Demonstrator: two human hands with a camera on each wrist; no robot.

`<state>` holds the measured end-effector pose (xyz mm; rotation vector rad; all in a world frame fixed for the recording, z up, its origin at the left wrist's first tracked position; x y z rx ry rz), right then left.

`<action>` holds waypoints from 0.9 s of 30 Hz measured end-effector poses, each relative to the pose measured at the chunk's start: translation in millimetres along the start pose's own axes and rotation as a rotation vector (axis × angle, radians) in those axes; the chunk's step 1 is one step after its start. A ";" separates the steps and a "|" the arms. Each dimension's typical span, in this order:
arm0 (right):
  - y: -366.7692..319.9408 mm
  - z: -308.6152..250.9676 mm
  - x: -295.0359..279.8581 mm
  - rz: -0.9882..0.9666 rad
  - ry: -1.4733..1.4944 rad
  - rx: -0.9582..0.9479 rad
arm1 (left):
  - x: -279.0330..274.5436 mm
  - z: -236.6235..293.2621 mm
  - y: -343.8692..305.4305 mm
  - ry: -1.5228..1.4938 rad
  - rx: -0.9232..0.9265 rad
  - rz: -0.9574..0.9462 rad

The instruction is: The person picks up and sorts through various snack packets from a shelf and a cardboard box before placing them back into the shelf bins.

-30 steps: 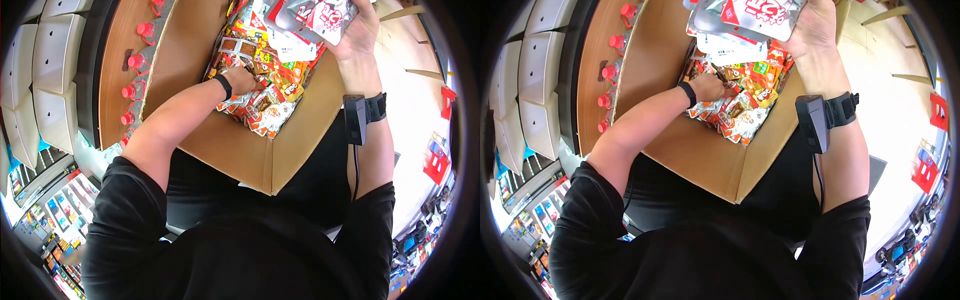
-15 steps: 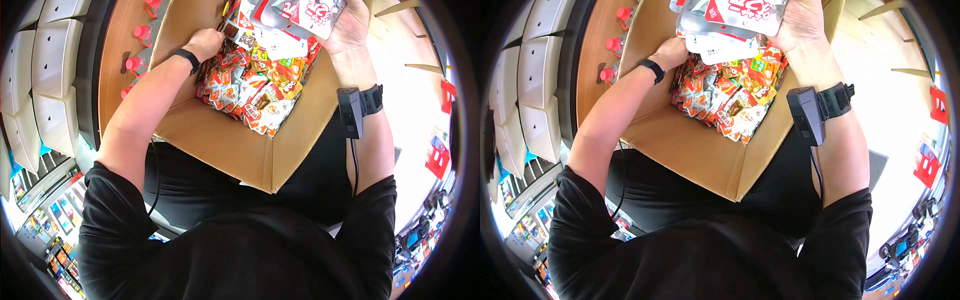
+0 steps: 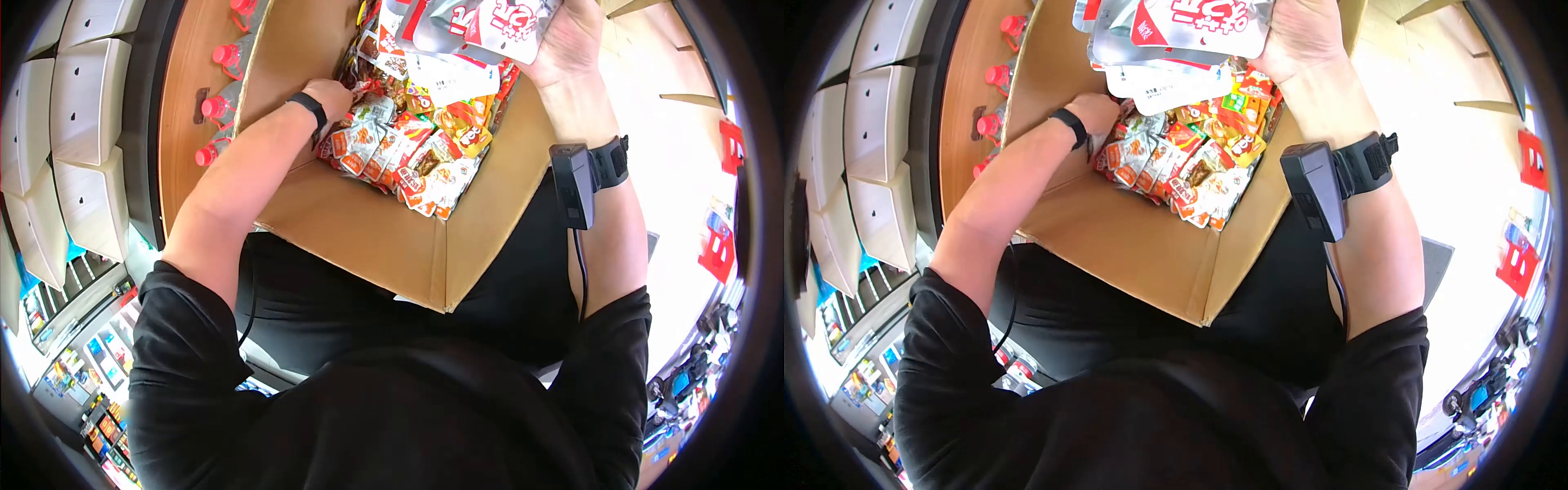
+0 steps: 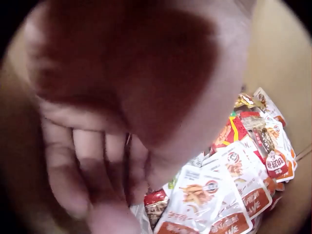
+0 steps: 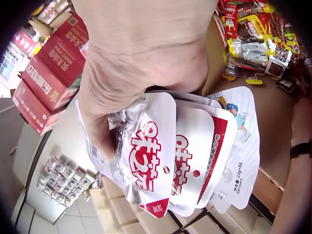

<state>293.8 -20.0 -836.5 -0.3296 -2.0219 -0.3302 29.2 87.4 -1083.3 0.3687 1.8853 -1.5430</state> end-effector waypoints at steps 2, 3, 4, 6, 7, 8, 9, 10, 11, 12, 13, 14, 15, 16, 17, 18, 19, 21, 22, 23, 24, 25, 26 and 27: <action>3.6 6.4 -2.9 -0.018 0.068 0.100 | 5.0 -1.3 2.8 -0.021 -0.035 0.037; 3.9 6.7 -3.3 -0.022 0.069 0.097 | 4.9 -0.2 5.4 -0.046 -0.065 0.070; 4.1 7.1 -7.2 0.021 0.052 0.079 | 18.9 1.2 17.7 -0.116 -0.126 0.109; 5.2 6.2 -10.5 0.059 0.036 0.056 | 36.3 13.8 31.0 -0.243 -0.284 0.158; 4.0 5.5 -11.8 0.079 0.034 0.047 | 33.5 24.8 27.9 -0.290 -0.324 0.196; 1.1 5.5 -12.9 0.102 0.031 0.042 | 33.0 37.2 22.0 -0.339 -0.362 0.231; -1.5 3.6 -8.1 0.102 0.030 0.042 | 35.8 44.7 20.7 -0.373 -0.399 0.258; -4.2 0.3 3.7 0.052 0.058 0.051 | 27.1 54.2 11.2 -0.358 -0.429 0.207; -5.6 -0.7 11.9 0.002 0.086 0.061 | 30.7 56.6 10.9 -0.348 -0.445 0.229; -5.0 0.8 10.7 0.003 0.084 0.061 | 37.6 58.4 12.9 -0.338 -0.460 0.251; -4.4 1.6 9.1 -0.019 0.065 0.054 | 48.0 54.6 20.1 -0.341 -0.455 0.251; -3.5 1.0 7.1 -0.039 0.041 0.045 | 55.8 45.7 29.7 -0.371 -0.441 0.261; -2.3 1.3 2.9 -0.031 0.035 0.047 | 57.8 45.1 31.1 -0.404 -0.426 0.267; -1.5 2.1 -2.4 0.006 -0.002 0.040 | 52.7 56.6 27.7 -0.272 -0.312 0.239; -1.5 1.9 -6.3 0.039 -0.039 0.030 | 62.2 58.6 30.7 -0.225 -0.283 0.251; -1.9 2.0 -3.8 0.040 -0.042 0.026 | 64.6 59.3 32.8 -0.174 -0.256 0.270; -1.9 2.9 0.0 0.021 -0.008 0.033 | 68.4 59.8 35.9 -0.197 -0.274 0.275; -4.7 1.5 2.7 0.008 0.025 0.046 | 72.5 62.2 43.6 -0.214 -0.326 0.264; -7.3 0.0 4.0 0.015 0.017 0.046 | 72.2 63.2 45.7 -0.220 -0.318 0.265; -10.4 1.0 6.7 0.015 0.034 0.069 | 72.7 60.7 44.2 -0.320 -0.346 0.300; -11.3 1.2 8.7 0.012 0.050 0.089 | 66.3 57.9 41.9 -0.418 -0.376 0.339; -6.8 3.9 4.8 -0.001 0.016 0.088 | 56.2 57.7 33.3 -0.443 -0.432 0.376; -7.8 3.1 0.5 0.002 0.014 0.085 | 46.2 61.1 29.0 -0.442 -0.428 0.377; -10.1 3.1 2.6 -0.023 0.028 0.090 | 40.4 65.0 24.4 -0.472 -0.448 0.346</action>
Point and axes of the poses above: each hand's wrist, its own y-axis towards the middle knuckle, its own x-axis out of the palm, z = x × y, the point moved 7 cm from there along y, towards the middle knuckle, and after that the axes turned 8 degrees about z, right-handed, at the moved point
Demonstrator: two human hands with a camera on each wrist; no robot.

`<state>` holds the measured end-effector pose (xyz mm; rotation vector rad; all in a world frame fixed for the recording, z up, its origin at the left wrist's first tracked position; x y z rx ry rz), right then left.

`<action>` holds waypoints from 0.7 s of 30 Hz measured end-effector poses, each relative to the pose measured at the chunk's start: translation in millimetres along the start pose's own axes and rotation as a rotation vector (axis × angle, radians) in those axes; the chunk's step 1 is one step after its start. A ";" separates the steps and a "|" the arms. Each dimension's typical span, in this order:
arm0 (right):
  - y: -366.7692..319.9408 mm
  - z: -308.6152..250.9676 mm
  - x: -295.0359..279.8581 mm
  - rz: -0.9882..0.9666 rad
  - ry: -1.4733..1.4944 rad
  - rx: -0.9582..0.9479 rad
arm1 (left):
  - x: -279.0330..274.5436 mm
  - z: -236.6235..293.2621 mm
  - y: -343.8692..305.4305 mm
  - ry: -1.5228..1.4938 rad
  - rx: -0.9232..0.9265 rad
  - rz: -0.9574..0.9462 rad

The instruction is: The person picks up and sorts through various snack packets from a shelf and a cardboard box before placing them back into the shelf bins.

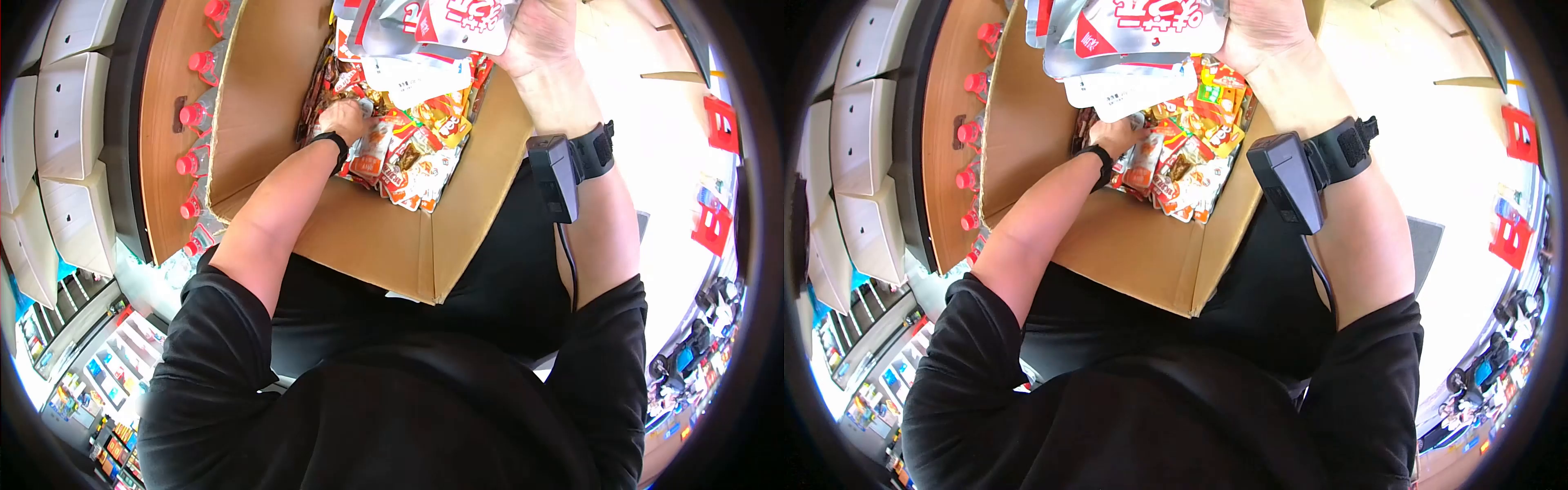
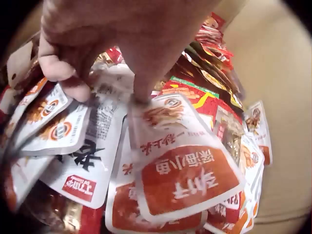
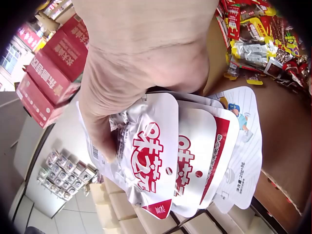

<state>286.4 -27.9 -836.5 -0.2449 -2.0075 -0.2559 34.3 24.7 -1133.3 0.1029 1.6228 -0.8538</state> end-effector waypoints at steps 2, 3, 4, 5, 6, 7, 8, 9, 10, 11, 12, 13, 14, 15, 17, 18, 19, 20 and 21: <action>-0.8 -0.2 3.4 -0.035 0.010 0.000 | 5.5 -2.8 1.8 0.005 -0.047 -0.025; -1.0 -1.2 6.3 -0.052 -0.004 -0.010 | 22.9 -9.3 12.0 0.007 -0.047 -0.015; -2.1 -1.5 9.6 -0.066 -0.016 -0.018 | 47.9 -19.0 23.7 -0.015 -0.052 -0.028; -4.1 -1.4 13.0 -0.069 -0.013 -0.019 | 60.5 -25.7 28.7 -0.035 -0.058 -0.046; -5.7 -1.3 14.6 -0.041 -0.020 -0.019 | 37.9 -16.3 13.4 0.018 -0.073 -0.077; -6.3 -1.2 14.7 -0.011 -0.027 -0.018 | 26.3 -12.1 3.8 0.020 -0.076 -0.075; -5.7 -2.0 15.7 -0.015 -0.025 -0.020 | 21.2 -6.4 -2.5 0.091 -0.027 -0.130; -5.3 -1.6 16.0 -0.020 -0.012 0.001 | 22.0 -3.5 -4.3 0.162 0.024 -0.185; -5.6 -1.2 15.5 -0.022 0.000 0.022 | 26.5 -8.9 -0.8 0.153 0.000 -0.164; -5.0 -1.6 15.2 -0.022 0.000 0.018 | 36.3 -20.8 7.3 0.155 0.002 -0.162; -4.6 -1.9 16.6 -0.044 -0.002 0.002 | 45.3 -38.7 21.3 0.113 0.006 -0.085; -4.9 -2.1 17.7 -0.066 -0.004 -0.012 | 45.7 -51.9 33.0 0.069 0.007 -0.009; -6.3 -1.1 16.9 -0.062 0.001 -0.007 | 44.3 -60.3 37.3 0.070 0.003 -0.016; -6.7 -0.7 15.6 -0.047 0.013 0.006 | 40.0 -62.9 42.9 -0.016 0.053 -0.036; -4.2 -0.1 14.5 -0.040 0.025 0.016 | 19.2 -65.0 56.7 -0.189 0.152 -0.067; -1.0 3.1 9.9 -0.017 0.042 0.022 | 3.9 -65.0 65.4 -0.276 0.201 -0.076; 2.7 4.9 6.5 0.005 0.057 0.027 | -13.2 -64.1 76.3 -0.364 0.253 -0.084; 4.3 5.7 5.4 -0.001 0.056 0.027 | -28.8 -63.9 84.6 -0.453 0.303 -0.095; 5.2 6.8 2.9 0.013 0.047 0.024 | -47.5 -64.2 93.1 -0.520 0.369 -0.072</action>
Point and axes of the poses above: each hand's wrist, its own y-axis towards the middle knuckle, its own x-axis out of the palm, z = x × y, the point moved 7 cm from there along y, towards the middle knuckle, and after that the axes turned 8 degrees about z, right-handed, at the moved point
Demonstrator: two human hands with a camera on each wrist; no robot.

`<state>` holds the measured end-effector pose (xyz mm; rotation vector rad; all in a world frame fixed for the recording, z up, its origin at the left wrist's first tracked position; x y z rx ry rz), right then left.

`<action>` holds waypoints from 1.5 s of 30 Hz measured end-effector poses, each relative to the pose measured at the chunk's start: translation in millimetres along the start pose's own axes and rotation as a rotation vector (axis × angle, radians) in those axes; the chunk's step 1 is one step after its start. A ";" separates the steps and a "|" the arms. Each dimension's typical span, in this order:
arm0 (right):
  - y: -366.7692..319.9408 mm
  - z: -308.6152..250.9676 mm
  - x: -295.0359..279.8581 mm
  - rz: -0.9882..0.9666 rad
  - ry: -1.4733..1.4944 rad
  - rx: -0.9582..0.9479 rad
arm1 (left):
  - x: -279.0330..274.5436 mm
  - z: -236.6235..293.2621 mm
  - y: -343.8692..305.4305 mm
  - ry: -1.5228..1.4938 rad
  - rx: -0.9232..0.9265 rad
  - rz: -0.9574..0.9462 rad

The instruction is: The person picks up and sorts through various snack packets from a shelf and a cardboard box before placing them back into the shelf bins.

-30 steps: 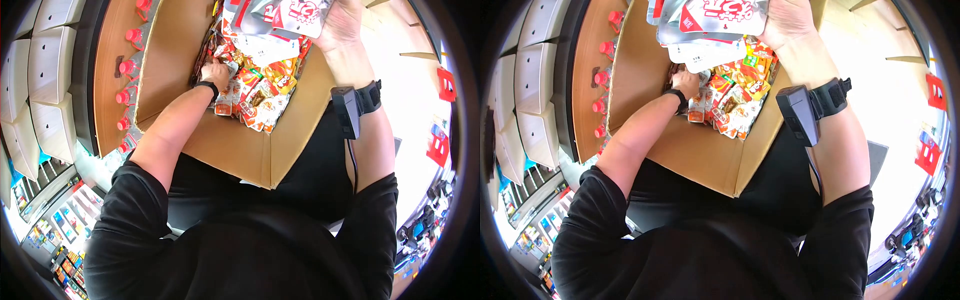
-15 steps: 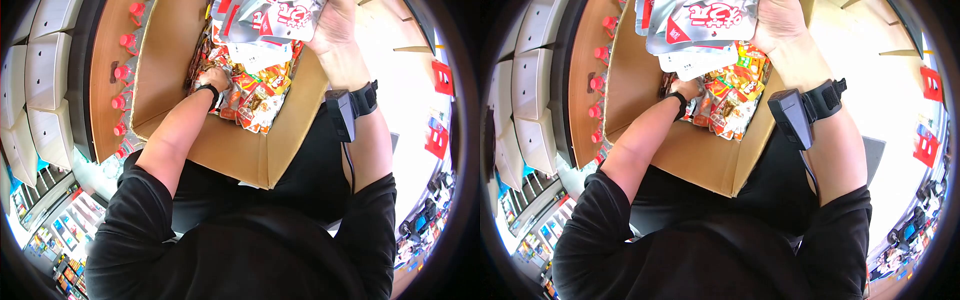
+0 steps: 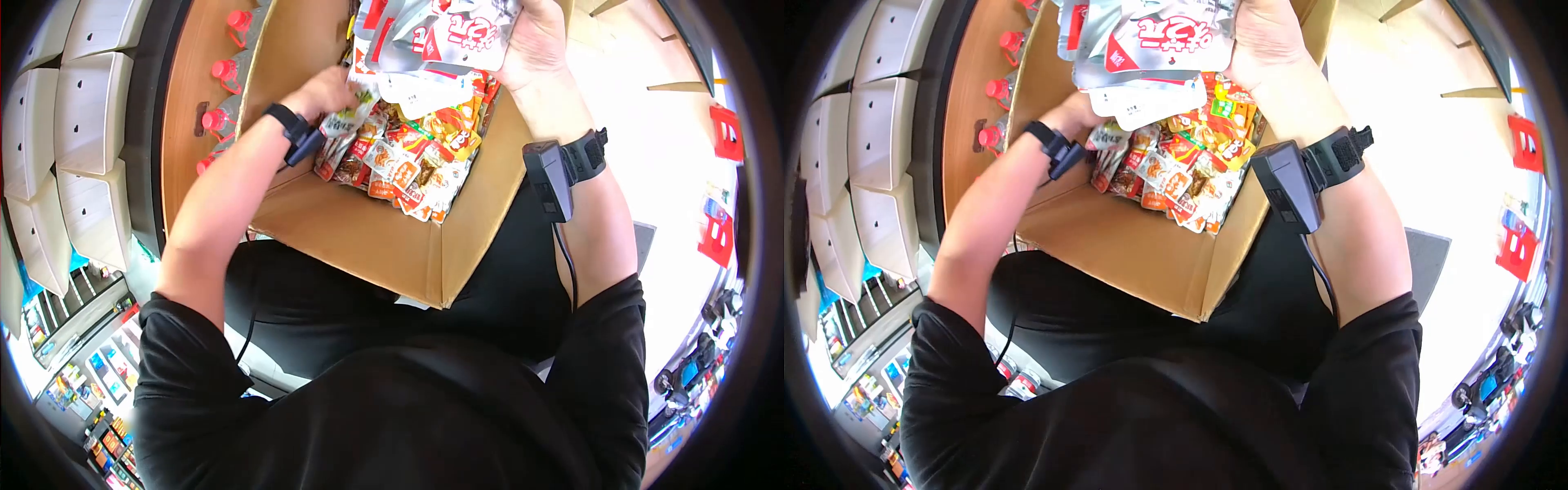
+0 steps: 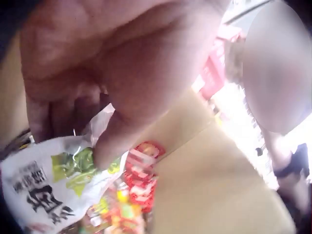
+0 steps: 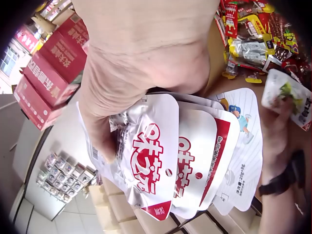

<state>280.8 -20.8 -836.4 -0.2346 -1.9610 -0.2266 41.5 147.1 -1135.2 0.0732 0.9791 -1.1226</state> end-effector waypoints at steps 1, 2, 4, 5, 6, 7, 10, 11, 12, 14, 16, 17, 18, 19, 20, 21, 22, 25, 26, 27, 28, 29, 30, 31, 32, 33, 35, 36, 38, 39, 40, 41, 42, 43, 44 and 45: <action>0.7 1.1 -2.9 0.015 -0.009 -0.003 | -46.7 93.6 -35.4 -0.213 -0.115 -0.073; 1.5 1.5 -5.0 0.011 -0.009 0.001 | -71.1 123.0 -35.1 -0.373 0.042 0.060; 2.2 5.4 -7.3 -0.014 0.006 0.047 | -121.3 187.3 -61.3 -0.486 -0.151 0.039; 1.9 6.9 -5.0 -0.016 -0.005 0.048 | -134.6 202.9 -66.7 -0.521 -0.100 0.038; 0.6 9.2 -4.2 -0.013 -0.003 0.054 | -143.9 214.7 -73.7 -0.558 -0.052 0.035; 0.6 9.2 -5.9 0.012 -0.024 0.037 | -149.7 229.4 -80.9 -0.561 -0.057 0.039; 2.0 12.3 -7.8 0.039 -0.044 0.052 | -163.2 250.4 -91.2 -0.967 -0.069 0.184; 1.4 9.3 -7.5 0.061 -0.061 0.016 | -166.3 242.6 -91.3 -0.964 -0.104 0.232; 2.6 5.9 -5.4 0.080 -0.080 -0.023 | -171.0 241.0 -92.7 -0.958 -0.136 0.282; 3.0 1.2 -10.6 0.092 -0.110 -0.063 | -175.8 246.0 -96.2 -1.006 -0.151 0.337; 5.5 -0.9 -7.8 0.135 -0.202 -0.104 | -188.6 247.3 -99.4 -1.034 -0.068 0.444; -0.2 -0.2 -3.1 0.133 -0.114 -0.058 | -193.3 248.1 -100.1 -1.037 -0.048 0.482; 0.7 1.8 -5.5 0.133 -0.115 -0.052 | -194.0 247.3 -99.9 -1.040 -0.051 0.486; 0.9 1.8 -11.7 0.150 -0.151 -0.088 | -192.6 247.9 -99.5 -1.039 -0.036 0.461; 2.0 1.9 -14.7 0.163 -0.186 -0.126 | -191.4 248.7 -98.0 -1.036 -0.017 0.439; 0.9 3.3 -10.2 0.197 -0.180 -0.206 | -184.8 246.9 -94.7 -1.076 -0.039 0.409; -0.5 4.4 -11.4 0.196 -0.178 -0.197 | -178.7 247.1 -91.6 -1.070 -0.037 0.383; -2.2 13.6 -6.5 0.061 -0.185 -0.046 | -168.4 238.7 -86.7 -0.987 -0.105 0.361; -1.9 15.7 -9.4 0.059 -0.185 -0.042 | -167.6 236.2 -85.8 -0.988 -0.107 0.365; -2.9 19.1 -18.4 0.084 -0.209 -0.016 | -165.5 237.8 -84.4 -0.999 -0.091 0.345; -4.6 21.3 -27.6 0.109 -0.233 0.011 | -163.2 241.8 -85.0 -1.011 -0.077 0.324; -5.7 19.7 -36.1 0.115 -0.284 0.049 | -161.0 248.1 -85.6 -1.032 -0.037 0.306; -5.2 25.7 -34.6 0.113 -0.284 0.052 | -161.1 249.2 -86.9 -1.033 -0.038 0.309; -4.8 31.9 -31.3 0.117 -0.269 0.039 | -160.1 247.5 -87.9 -1.048 -0.087 0.308; -5.4 35.3 -29.1 0.124 -0.254 0.027 | -158.2 244.5 -88.3 -1.063 -0.138 0.306; -6.2 36.0 -24.8 0.122 -0.253 0.083 | -158.4 243.8 -87.7 -1.121 -0.151 0.318; -4.6 38.5 -16.1 0.115 -0.234 0.069 | -157.0 244.5 -88.5 -1.136 -0.153 0.316; -4.7 41.1 -13.2 0.110 -0.212 0.053 | -155.3 247.8 -92.5 -1.148 -0.157 0.311; -4.4 48.3 -18.8 0.136 -0.234 0.049 | -152.6 261.7 -103.5 -1.178 -0.078 0.328; -4.0 49.8 -21.6 0.159 -0.260 0.042 | -150.3 261.0 -105.1 -1.206 -0.101 0.325; -3.3 49.9 -20.7 0.159 -0.262 0.043 | -148.2 259.6 -105.0 -1.234 -0.123 0.322; -2.5 50.5 -17.8 0.135 -0.263 0.050 | -148.0 256.8 -102.1 -1.237 -0.123 0.323; -2.5 52.0 -15.8 0.112 -0.263 0.060 | -146.2 253.5 -98.9 -1.221 -0.159 0.302; -3.0 53.3 -16.5 0.114 -0.262 0.065 | -143.2 250.4 -97.9 -1.204 -0.197 0.282; -2.9 53.4 -17.9 0.116 -0.280 0.057 | -141.2 248.4 -98.3 -1.205 -0.200 0.284; -3.1 53.4 -19.6 0.118 -0.297 0.050 | -140.0 251.0 -102.1 -1.243 -0.223 0.277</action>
Point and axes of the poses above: each hand's wrist, its own y-axis towards the middle knuckle, its own x-axis out of the palm, z = x × y, the point moved 7 cm from there along y, towards the middle knuckle, and after that the axes turned 8 degrees about z, right-handed, at the moved point
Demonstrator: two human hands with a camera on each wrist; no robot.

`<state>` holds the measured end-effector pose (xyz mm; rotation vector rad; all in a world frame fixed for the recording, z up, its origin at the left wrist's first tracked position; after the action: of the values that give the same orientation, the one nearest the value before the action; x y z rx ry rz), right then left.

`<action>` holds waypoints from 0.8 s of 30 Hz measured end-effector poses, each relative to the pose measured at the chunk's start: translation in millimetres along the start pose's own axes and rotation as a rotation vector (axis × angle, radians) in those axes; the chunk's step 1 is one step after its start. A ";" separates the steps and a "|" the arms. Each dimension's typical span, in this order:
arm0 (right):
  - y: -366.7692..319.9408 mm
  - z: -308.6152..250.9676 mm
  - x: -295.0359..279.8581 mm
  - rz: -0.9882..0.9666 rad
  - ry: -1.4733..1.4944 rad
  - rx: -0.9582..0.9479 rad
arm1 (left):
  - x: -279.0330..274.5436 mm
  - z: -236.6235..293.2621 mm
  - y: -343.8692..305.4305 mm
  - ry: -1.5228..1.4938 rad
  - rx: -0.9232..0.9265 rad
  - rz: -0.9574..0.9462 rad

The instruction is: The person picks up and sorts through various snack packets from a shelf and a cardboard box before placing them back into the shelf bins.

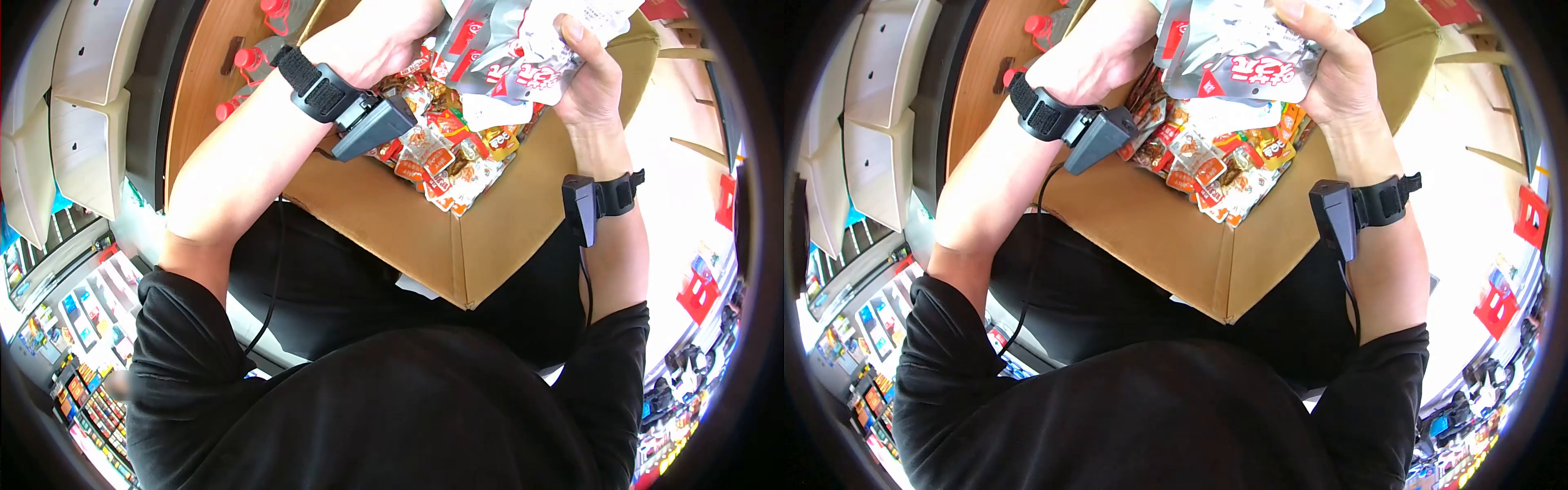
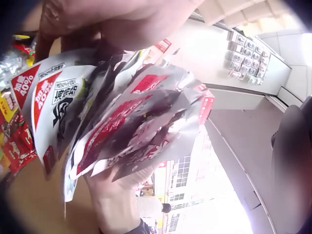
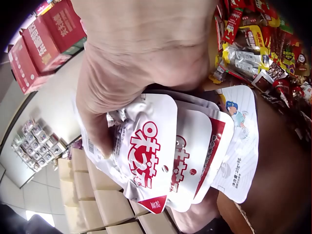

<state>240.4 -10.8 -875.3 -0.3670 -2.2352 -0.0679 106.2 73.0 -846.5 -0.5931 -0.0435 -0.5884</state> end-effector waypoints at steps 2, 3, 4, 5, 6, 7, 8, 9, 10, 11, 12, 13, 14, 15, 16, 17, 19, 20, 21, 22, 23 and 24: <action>0.6 2.6 -9.3 0.020 -0.006 0.020 | -1.0 -7.7 3.0 -0.060 -0.040 -0.027; 1.0 3.5 -10.5 0.039 -0.013 0.034 | -3.0 -9.4 4.6 -0.061 -0.040 -0.026; -0.1 3.8 -9.3 0.040 -0.012 0.035 | -4.4 -11.0 5.2 -0.076 -0.048 -0.037; -1.6 2.8 -7.5 0.052 -0.012 0.032 | -5.9 -12.0 5.9 -0.092 -0.055 -0.048; -1.8 1.7 -5.5 0.064 -0.012 0.028 | -6.4 -8.2 5.6 -0.112 -0.062 -0.073; -0.9 1.4 -5.8 0.064 -0.011 0.029 | -6.6 -4.2 4.7 -0.131 -0.071 -0.098; 1.7 -0.8 -7.4 0.065 0.013 0.014 | -9.7 -2.5 5.7 -0.118 -0.070 -0.062; 5.1 -3.2 -8.6 0.065 0.036 0.000 | -10.0 0.0 9.3 -0.117 -0.068 -0.064; 6.8 -6.3 -9.7 0.080 0.052 -0.016 | -11.5 1.6 12.4 -0.109 -0.074 -0.051; 7.4 -7.9 -9.6 0.080 0.053 -0.016 | -13.0 2.7 15.2 -0.100 -0.079 -0.037; 9.4 -10.3 -4.8 0.090 0.103 -0.004 | -11.8 6.2 13.9 -0.050 -0.067 -0.015; 9.2 -11.4 -2.7 0.102 0.152 0.011 | -11.6 6.4 13.3 -0.049 -0.067 -0.017; 11.9 -11.3 -7.1 0.094 0.132 -0.025 | -11.7 9.7 12.5 -0.083 -0.038 -0.013; 11.4 -13.3 -6.8 0.092 0.128 -0.033 | -11.2 15.4 13.0 -0.116 -0.005 -0.013; 9.3 -11.2 -3.0 0.064 0.121 0.039 | -11.3 19.0 9.1 -0.123 -0.018 -0.002; 5.3 -14.4 0.9 0.041 0.108 0.108 | -13.2 23.1 7.7 -0.099 -0.012 0.039; -7.9 -17.2 -17.0 0.097 0.386 0.182 | -7.5 35.6 0.0 -0.135 -0.056 0.044; -19.2 -14.2 -14.9 0.157 0.401 0.243 | -8.1 42.6 -2.2 -0.126 -0.030 0.017; -31.3 -15.6 -17.9 0.255 0.329 0.211 | -5.6 57.8 -20.2 -0.028 0.173 0.037; -44.2 -16.1 -8.1 0.238 0.281 0.204 | -3.4 65.5 -27.0 -0.032 0.204 0.041; -52.4 -24.5 23.7 0.196 0.247 0.202 | -1.0 77.4 -38.2 -0.033 0.233 0.053; -67.0 -34.0 48.9 0.309 0.190 0.230 | 7.8 91.2 -60.7 0.048 0.243 0.039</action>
<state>217.5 -69.0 -811.1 -0.5505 -1.9508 0.3037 91.8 77.3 -737.7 -0.3428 -0.0570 -0.5497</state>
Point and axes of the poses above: each hand's wrist, its own y-axis towards the middle knuckle, its own x-axis out of the palm, z = x × y, the point moved 7 cm from there along y, towards the middle knuckle, and after that the axes turned 8 degrees about z, right-handed, at the moved point
